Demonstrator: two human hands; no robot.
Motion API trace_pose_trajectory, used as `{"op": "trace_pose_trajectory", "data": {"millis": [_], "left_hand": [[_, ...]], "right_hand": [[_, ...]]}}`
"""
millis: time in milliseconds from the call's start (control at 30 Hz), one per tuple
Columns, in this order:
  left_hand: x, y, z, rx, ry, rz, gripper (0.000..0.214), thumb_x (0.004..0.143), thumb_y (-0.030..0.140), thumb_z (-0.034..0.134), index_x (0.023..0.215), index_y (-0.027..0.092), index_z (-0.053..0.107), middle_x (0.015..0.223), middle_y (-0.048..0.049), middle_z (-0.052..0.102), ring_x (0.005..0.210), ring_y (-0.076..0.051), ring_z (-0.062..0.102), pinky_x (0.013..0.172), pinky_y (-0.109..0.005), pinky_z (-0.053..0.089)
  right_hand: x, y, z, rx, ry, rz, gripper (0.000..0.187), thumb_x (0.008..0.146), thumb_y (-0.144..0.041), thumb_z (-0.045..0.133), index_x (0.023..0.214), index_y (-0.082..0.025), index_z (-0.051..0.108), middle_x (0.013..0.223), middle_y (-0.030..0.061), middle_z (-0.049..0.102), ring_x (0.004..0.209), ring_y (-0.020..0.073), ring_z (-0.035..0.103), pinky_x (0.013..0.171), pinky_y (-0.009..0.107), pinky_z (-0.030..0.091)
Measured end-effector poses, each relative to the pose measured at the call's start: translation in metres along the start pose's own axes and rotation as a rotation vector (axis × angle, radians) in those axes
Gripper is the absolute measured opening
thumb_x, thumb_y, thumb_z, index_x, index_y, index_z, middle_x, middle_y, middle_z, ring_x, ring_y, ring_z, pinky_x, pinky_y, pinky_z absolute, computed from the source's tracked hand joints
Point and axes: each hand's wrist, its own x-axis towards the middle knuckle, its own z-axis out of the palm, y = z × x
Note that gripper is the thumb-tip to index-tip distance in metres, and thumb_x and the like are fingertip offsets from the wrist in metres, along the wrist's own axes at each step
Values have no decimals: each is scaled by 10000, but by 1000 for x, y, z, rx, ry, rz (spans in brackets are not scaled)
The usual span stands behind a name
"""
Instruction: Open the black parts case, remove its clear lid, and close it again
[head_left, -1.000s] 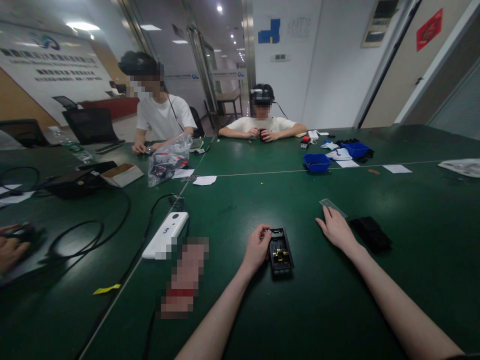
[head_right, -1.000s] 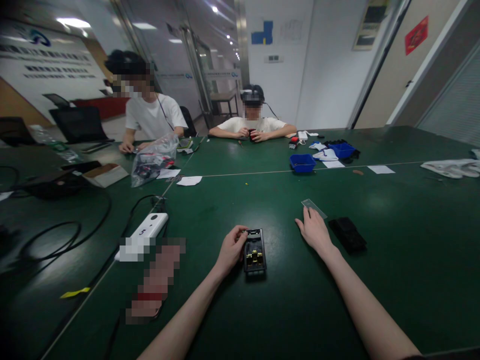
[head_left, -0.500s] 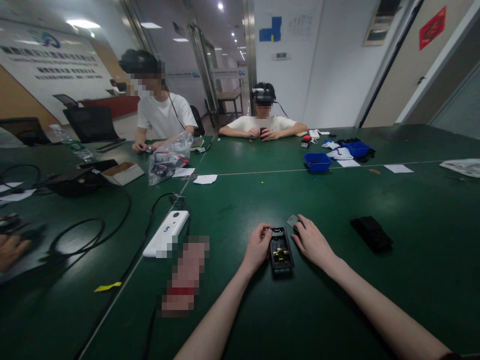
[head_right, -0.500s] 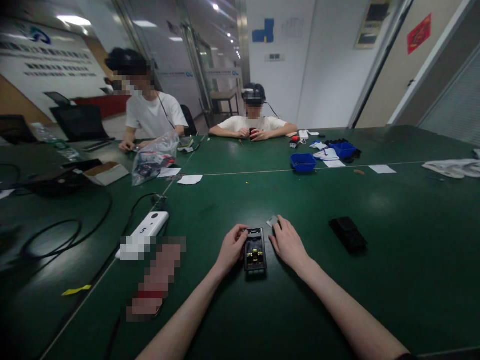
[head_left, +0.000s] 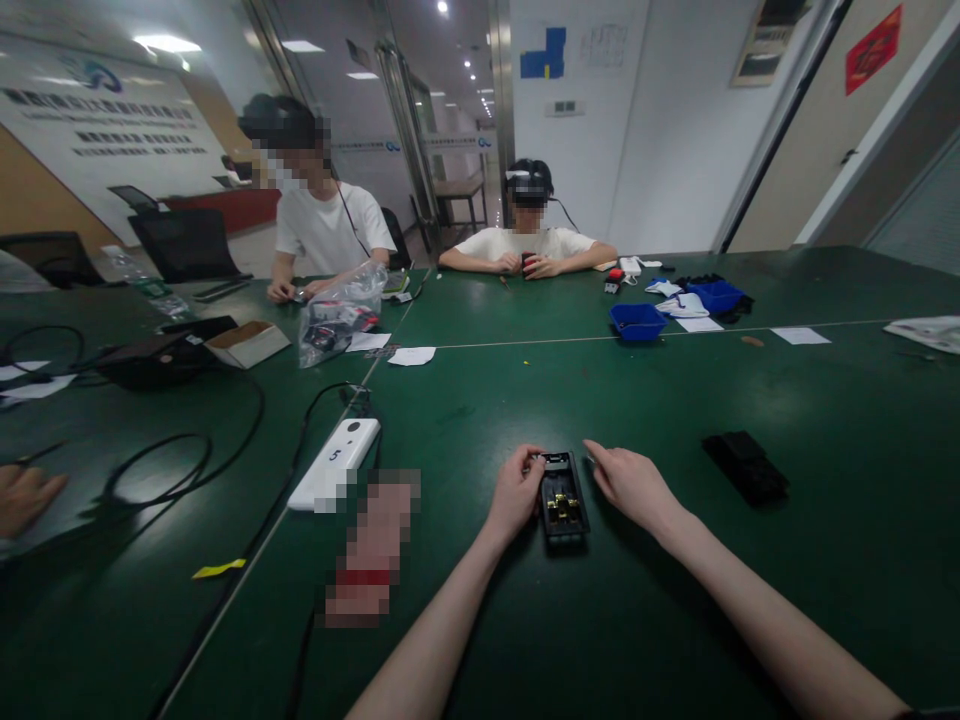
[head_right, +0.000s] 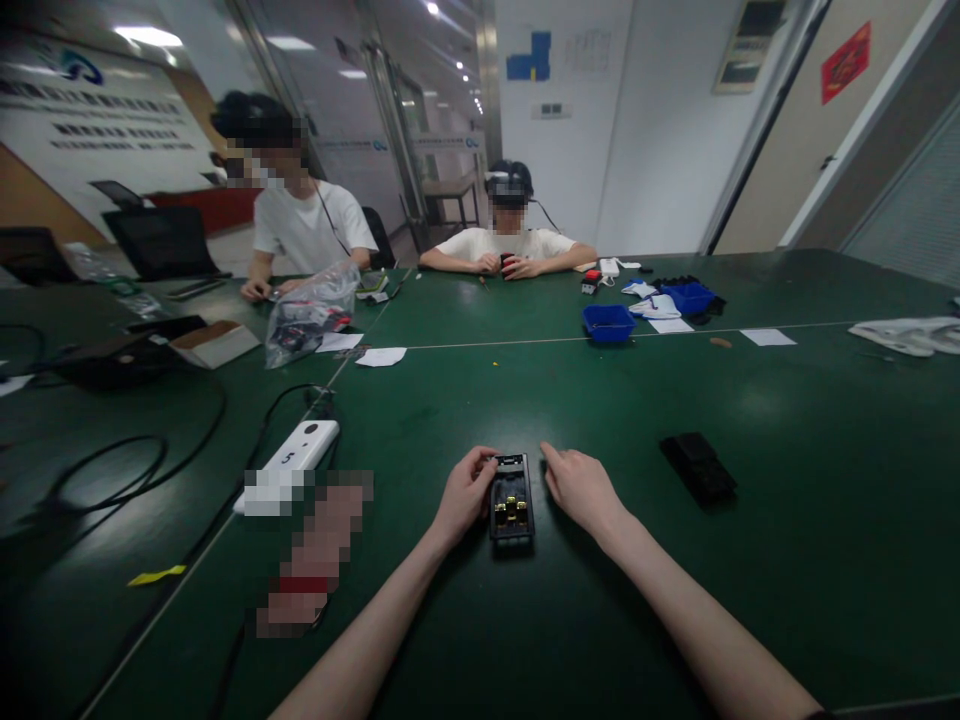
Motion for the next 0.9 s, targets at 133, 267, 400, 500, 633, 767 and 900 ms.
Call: {"op": "trace_pose_trajectory", "data": {"millis": [133, 267, 400, 500, 633, 767, 900], "left_hand": [[0, 1, 0, -12, -9, -16, 205, 820, 324, 454, 917, 159, 526, 594, 54, 496, 339, -55, 407, 328, -172, 292], [1, 1, 1, -3, 2, -12, 210, 815, 319, 459, 907, 151, 545, 605, 43, 513, 364, -55, 408, 353, -173, 299], [1, 2, 1, 7, 16, -5, 202, 814, 313, 466, 895, 148, 547, 588, 44, 508, 372, -57, 411, 371, -174, 313], [1, 2, 1, -11, -4, -20, 203, 822, 322, 454, 903, 152, 530, 589, 49, 503, 347, -58, 403, 344, -176, 302], [1, 0, 2, -20, -5, -11, 199, 822, 320, 455, 903, 151, 522, 580, 51, 504, 334, -53, 401, 336, -169, 295], [2, -3, 1, -29, -8, 1, 207, 822, 321, 452, 914, 150, 525, 570, 55, 498, 335, -49, 395, 337, -160, 292], [2, -4, 1, -17, -1, 7, 205, 821, 319, 455, 902, 148, 534, 568, 49, 510, 351, -51, 408, 356, -160, 302]], "right_hand": [[3, 6, -8, 222, -11, 46, 440, 843, -195, 390, 1277, -175, 460, 766, 72, 678, 650, 193, 623, 616, 307, 470], [7, 10, -18, 620, 103, 163, 357, 842, -237, 389, 1175, -198, 512, 833, 54, 693, 572, 153, 611, 564, 292, 478], [9, 0, -23, 1166, 148, 209, 350, 774, -274, 522, 1111, -200, 460, 890, 58, 679, 703, 171, 649, 601, 302, 507], [8, -16, -19, 1481, 72, 182, 483, 688, -251, 643, 1109, -221, 409, 931, 47, 663, 763, 166, 656, 678, 316, 517], [6, -34, -6, 1623, 17, 171, 528, 641, -212, 693, 1072, -241, 389, 905, 22, 648, 778, 153, 654, 725, 319, 514], [6, -38, 5, 1614, -13, 149, 530, 627, -189, 696, 1050, -241, 380, 853, 1, 638, 749, 138, 651, 738, 310, 512], [5, -35, 11, 1532, -3, 121, 504, 654, -190, 662, 1064, -239, 374, 832, -2, 627, 734, 136, 648, 745, 319, 518]]}}
